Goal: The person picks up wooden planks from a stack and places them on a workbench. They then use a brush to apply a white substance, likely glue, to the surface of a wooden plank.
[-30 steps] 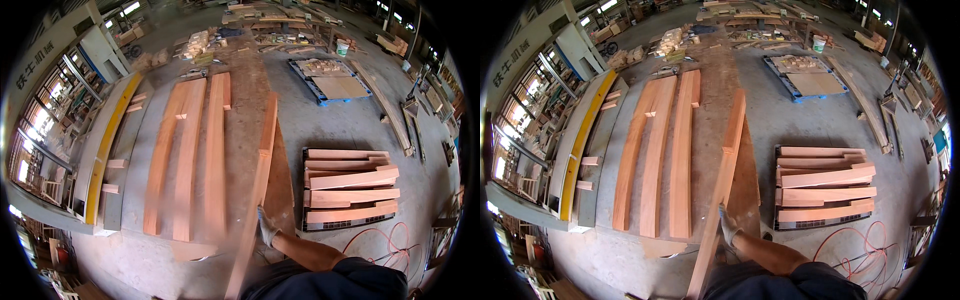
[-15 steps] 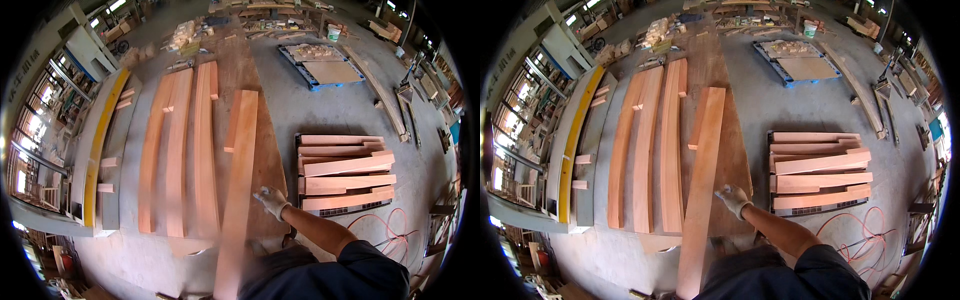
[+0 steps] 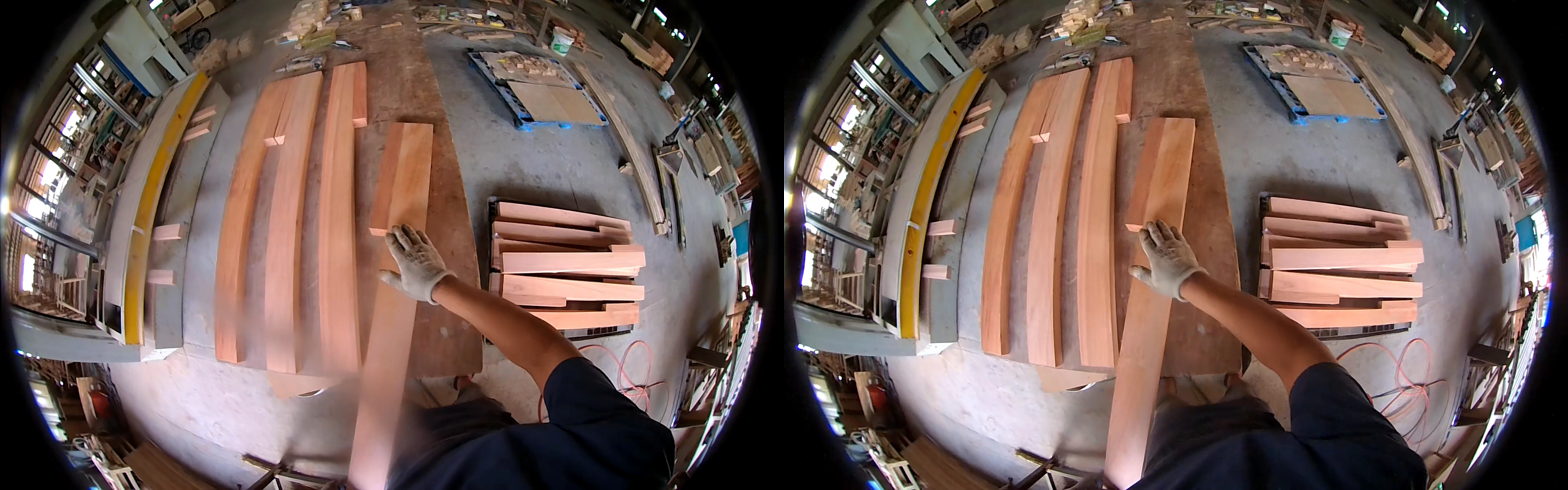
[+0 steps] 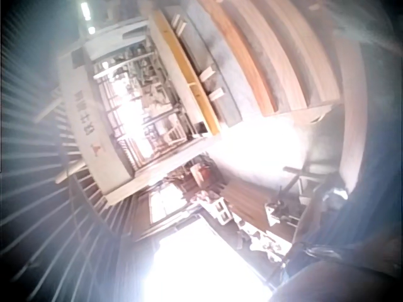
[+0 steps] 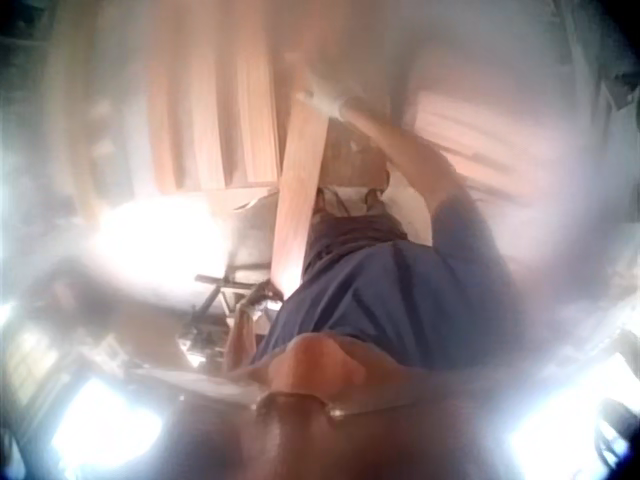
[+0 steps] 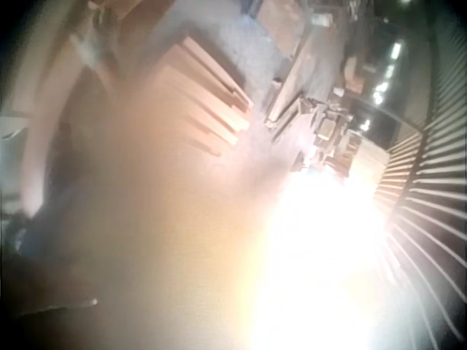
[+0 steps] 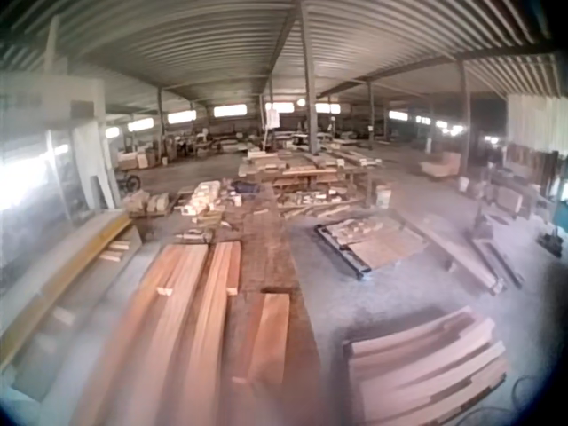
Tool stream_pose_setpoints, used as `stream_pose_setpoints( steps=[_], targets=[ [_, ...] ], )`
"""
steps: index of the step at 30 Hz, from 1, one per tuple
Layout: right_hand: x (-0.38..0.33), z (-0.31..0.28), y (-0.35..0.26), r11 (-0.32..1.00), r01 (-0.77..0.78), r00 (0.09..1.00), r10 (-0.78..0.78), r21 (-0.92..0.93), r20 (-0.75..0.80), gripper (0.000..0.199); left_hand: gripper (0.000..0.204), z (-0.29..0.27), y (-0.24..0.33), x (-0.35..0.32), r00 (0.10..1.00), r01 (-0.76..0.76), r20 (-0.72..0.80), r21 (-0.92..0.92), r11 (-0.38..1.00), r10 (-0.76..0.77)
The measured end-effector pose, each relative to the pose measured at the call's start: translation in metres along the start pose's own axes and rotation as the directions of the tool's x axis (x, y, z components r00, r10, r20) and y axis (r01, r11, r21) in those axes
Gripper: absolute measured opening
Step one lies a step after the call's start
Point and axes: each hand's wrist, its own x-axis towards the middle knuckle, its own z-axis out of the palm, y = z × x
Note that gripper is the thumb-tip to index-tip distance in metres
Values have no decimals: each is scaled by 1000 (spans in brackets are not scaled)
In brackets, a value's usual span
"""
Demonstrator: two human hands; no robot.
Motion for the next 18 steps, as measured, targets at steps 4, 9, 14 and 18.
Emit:
stream_pose_setpoints(
  steps=[4,9,14,18],
  targets=[
    [31,12,3,997,-4,997,10,-71,77,90,48,3,-5,-5,999,44,18,-12,999,-44],
    [42,9,13,1000,-4,993,4,-1,114,90,50,6,-11,-7,995,93,47,-27,995,-91],
    [52,10,26,999,-34,996,37,-34,82,92,51,5,-14,-9,989,132,78,-43,990,-128],
    [68,8,21,997,-73,994,75,-31,84,95,52,8,-15,-31,976,197,108,-85,977,-188]
  ],
)
